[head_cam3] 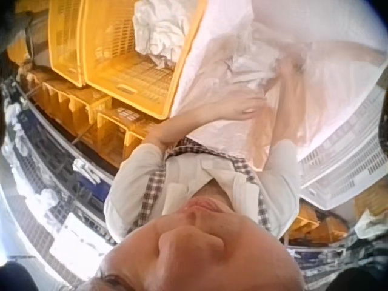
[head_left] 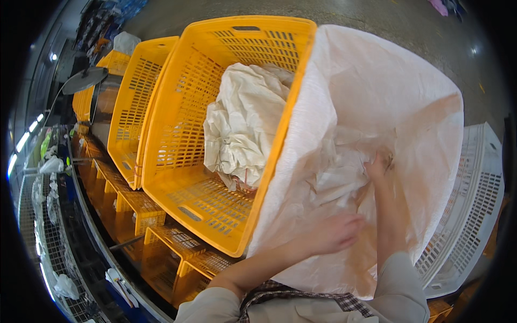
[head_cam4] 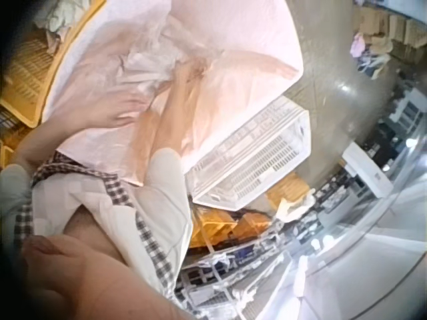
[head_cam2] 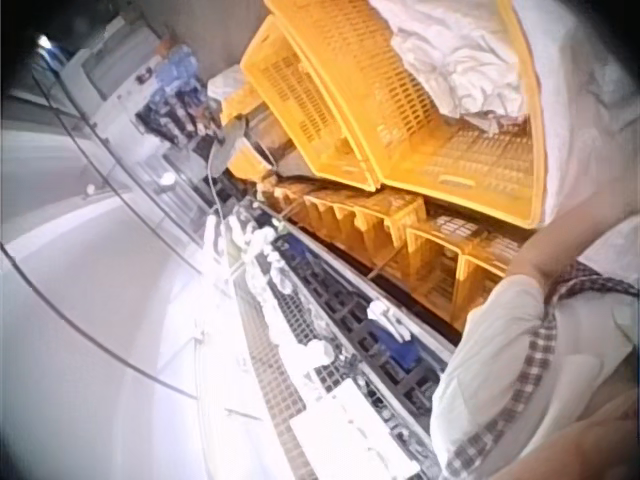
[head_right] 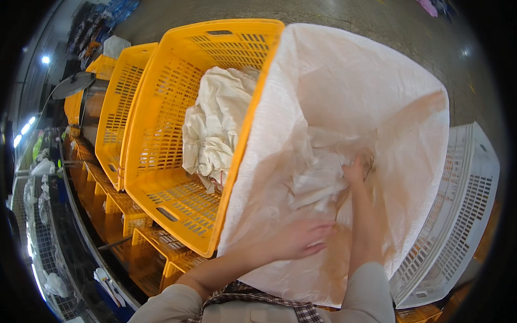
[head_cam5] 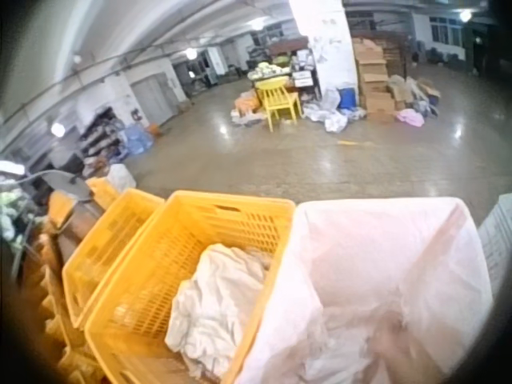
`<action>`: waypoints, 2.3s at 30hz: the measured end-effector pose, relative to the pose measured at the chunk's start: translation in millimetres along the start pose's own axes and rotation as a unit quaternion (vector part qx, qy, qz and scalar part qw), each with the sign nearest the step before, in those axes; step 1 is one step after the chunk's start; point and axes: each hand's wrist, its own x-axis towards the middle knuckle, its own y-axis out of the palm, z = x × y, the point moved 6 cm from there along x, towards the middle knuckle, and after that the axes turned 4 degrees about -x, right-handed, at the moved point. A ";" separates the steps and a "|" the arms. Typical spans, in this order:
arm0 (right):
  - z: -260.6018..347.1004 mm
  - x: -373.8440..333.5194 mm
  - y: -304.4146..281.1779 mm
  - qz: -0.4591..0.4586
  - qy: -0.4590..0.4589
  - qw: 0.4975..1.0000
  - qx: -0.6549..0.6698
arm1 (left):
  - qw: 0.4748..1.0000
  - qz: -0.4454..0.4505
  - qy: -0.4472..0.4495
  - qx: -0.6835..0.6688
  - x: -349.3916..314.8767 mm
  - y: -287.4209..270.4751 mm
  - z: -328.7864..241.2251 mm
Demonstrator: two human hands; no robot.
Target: The person places white cloth bundles into yellow plastic baskets, then lines each basket with a large white cloth and arranges the contents. The person repeats this process across multiple baskets in a warehouse-like area.
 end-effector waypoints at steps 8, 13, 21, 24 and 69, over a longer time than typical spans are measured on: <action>142.3 -191.5 -86.2 0.044 -0.076 0.923 0.374 | 0.883 -0.206 -0.162 0.390 -97.8 -252.2 83.9; 280.4 -311.3 -134.7 -0.040 -0.248 0.923 0.292 | 0.861 0.100 -0.213 0.450 -99.9 -236.3 204.1; 407.7 -415.6 -15.8 0.211 0.202 0.730 0.618 | 0.977 -0.152 -0.142 -0.042 -196.6 -417.5 136.4; 440.0 -387.2 18.4 0.239 0.301 0.569 0.727 | 0.992 -0.043 -0.081 -0.084 -253.3 -439.6 86.0; 269.8 -551.5 -82.9 -0.169 0.137 0.959 -0.181 | 0.819 -0.278 -0.365 0.345 -576.1 -621.5 88.0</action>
